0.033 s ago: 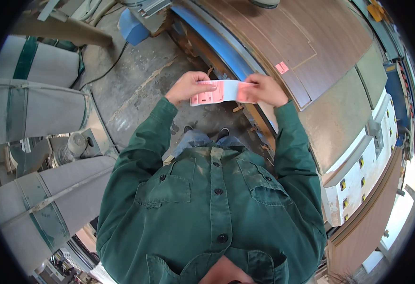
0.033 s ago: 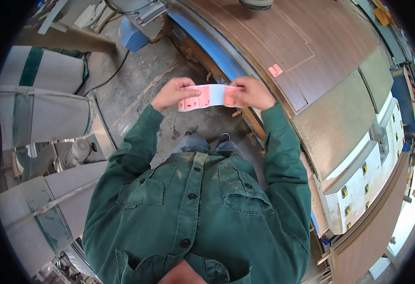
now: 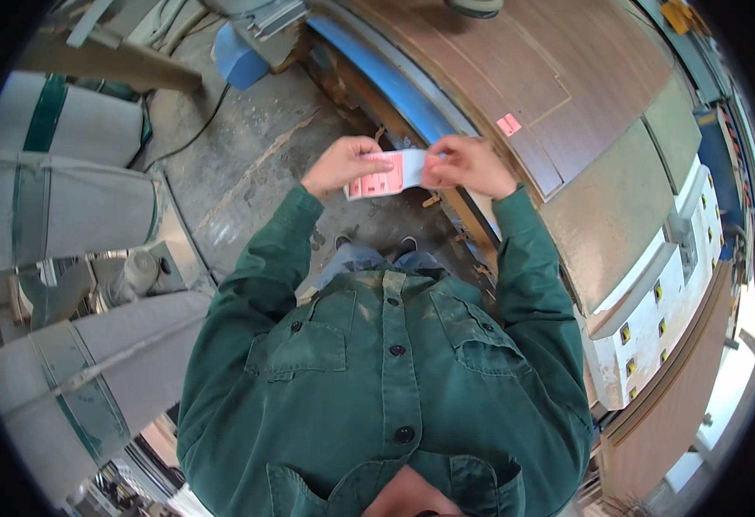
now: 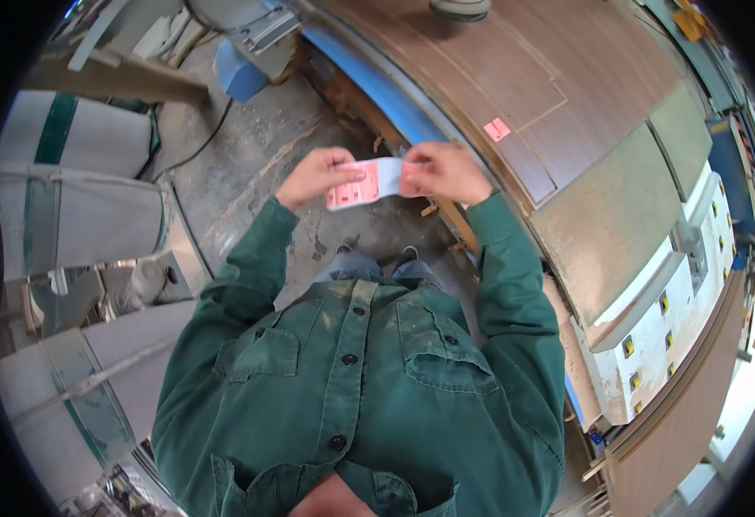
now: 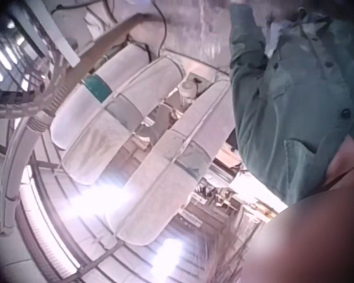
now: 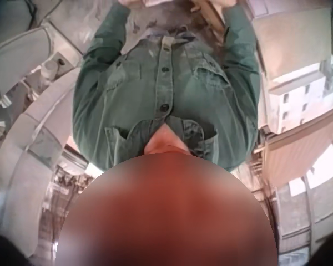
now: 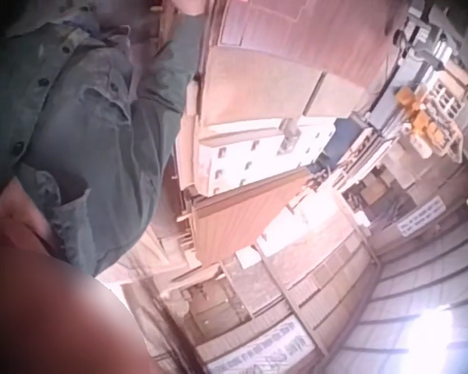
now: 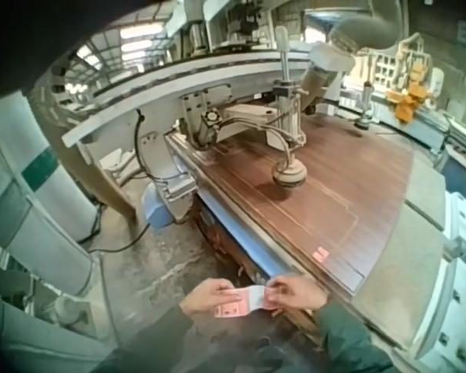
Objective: Apply adhesive labels to specific locations on wooden panels at a manufacturing station.
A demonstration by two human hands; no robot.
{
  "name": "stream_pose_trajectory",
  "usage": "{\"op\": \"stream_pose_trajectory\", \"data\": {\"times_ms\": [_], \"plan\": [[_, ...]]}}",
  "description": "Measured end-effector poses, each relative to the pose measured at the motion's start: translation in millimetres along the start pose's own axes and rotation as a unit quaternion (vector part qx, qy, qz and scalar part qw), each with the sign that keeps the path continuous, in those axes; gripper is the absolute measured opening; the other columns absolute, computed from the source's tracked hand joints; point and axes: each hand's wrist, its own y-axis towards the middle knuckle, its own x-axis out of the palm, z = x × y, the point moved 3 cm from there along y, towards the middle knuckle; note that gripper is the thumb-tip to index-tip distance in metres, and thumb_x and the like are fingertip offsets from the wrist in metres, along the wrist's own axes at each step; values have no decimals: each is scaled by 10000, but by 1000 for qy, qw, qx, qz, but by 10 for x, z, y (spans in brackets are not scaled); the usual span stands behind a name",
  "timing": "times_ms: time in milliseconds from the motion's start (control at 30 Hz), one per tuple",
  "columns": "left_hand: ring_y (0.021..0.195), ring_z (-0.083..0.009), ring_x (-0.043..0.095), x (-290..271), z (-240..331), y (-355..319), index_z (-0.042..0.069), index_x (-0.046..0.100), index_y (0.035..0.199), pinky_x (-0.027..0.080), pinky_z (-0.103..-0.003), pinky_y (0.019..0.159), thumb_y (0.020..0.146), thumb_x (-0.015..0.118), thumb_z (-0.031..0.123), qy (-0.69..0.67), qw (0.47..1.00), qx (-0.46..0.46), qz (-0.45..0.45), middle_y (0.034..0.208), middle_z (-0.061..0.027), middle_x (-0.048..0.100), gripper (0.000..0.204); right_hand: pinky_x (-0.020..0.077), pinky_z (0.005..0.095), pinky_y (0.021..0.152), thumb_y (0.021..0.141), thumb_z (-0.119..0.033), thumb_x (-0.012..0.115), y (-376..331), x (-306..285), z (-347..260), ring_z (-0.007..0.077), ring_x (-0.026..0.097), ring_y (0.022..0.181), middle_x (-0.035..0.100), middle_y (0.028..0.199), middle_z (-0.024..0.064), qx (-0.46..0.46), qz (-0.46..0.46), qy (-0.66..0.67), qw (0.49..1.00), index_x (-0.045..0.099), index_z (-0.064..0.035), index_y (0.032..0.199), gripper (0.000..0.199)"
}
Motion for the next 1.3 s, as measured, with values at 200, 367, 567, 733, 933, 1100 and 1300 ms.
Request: {"op": "stream_pose_trajectory", "data": {"times_ms": [200, 367, 567, 733, 933, 1100, 1300], "plan": [[867, -80, 603, 319, 20, -18, 16, 610, 1022, 491, -234, 774, 915, 606, 113, -243, 965, -7, -100, 948, -25, 641, 144, 452, 221, 760, 844, -94, 685, -12, 318, -258, 58, 550, 820, 589, 868, -28, -40, -71, 302, 950, 584, -63, 1091, 268], [921, -187, 667, 453, -31, -54, -43, 586, 1092, 541, -309, 844, 891, 576, 52, -377, 914, -77, -125, 1035, -132, 662, 222, 438, 224, 844, 853, -67, 678, -133, 238, -342, 60, 529, 936, 564, 974, -29, -52, -82, 331, 939, 574, -67, 1144, 309], [916, -173, 670, 601, -52, 18, -34, 588, 1108, 550, -286, 821, 893, 603, 63, -373, 918, -74, -113, 1033, -125, 666, 235, 424, 216, 843, 853, -81, 677, -220, 181, -260, 70, 520, 946, 570, 1002, -20, -10, -148, 396, 906, 585, -51, 1160, 322], [794, -88, 633, 647, -126, 115, 1, 622, 1042, 516, -219, 688, 894, 653, 134, -315, 940, -84, -100, 918, -45, 661, 202, 441, 268, 874, 832, -75, 680, -208, 3, -118, 143, 553, 1007, 600, 1081, 36, -74, -60, 273, 957, 643, -26, 1022, 199], [720, -76, 604, 481, -370, -11, 18, 629, 1012, 494, -211, 651, 904, 655, 225, -312, 926, -174, 119, 855, -19, 649, 235, 466, 305, 854, 914, -128, 585, 340, -1065, 773, 172, 627, 881, 667, 867, 59, -51, 319, 357, 876, 632, -28, 927, 112], [699, -98, 624, 481, -657, -255, 19, 634, 968, 507, -229, 629, 895, 664, 219, -360, 896, -208, 156, 837, -32, 659, 215, 480, 279, 725, 859, -172, 647, 998, -1754, 1690, 128, 598, 743, 654, 823, 28, 145, 350, 282, 881, 657, -34, 932, 156], [664, -124, 641, 559, -849, -341, 31, 642, 938, 518, -250, 589, 886, 672, 192, -407, 854, -260, 192, 799, -44, 668, 172, 515, 346, 694, 724, -191, 761, 975, -2187, 2049, 221, 643, 716, 677, 802, 108, 204, 267, 27, 942, 632, -14, 943, 309]]}}
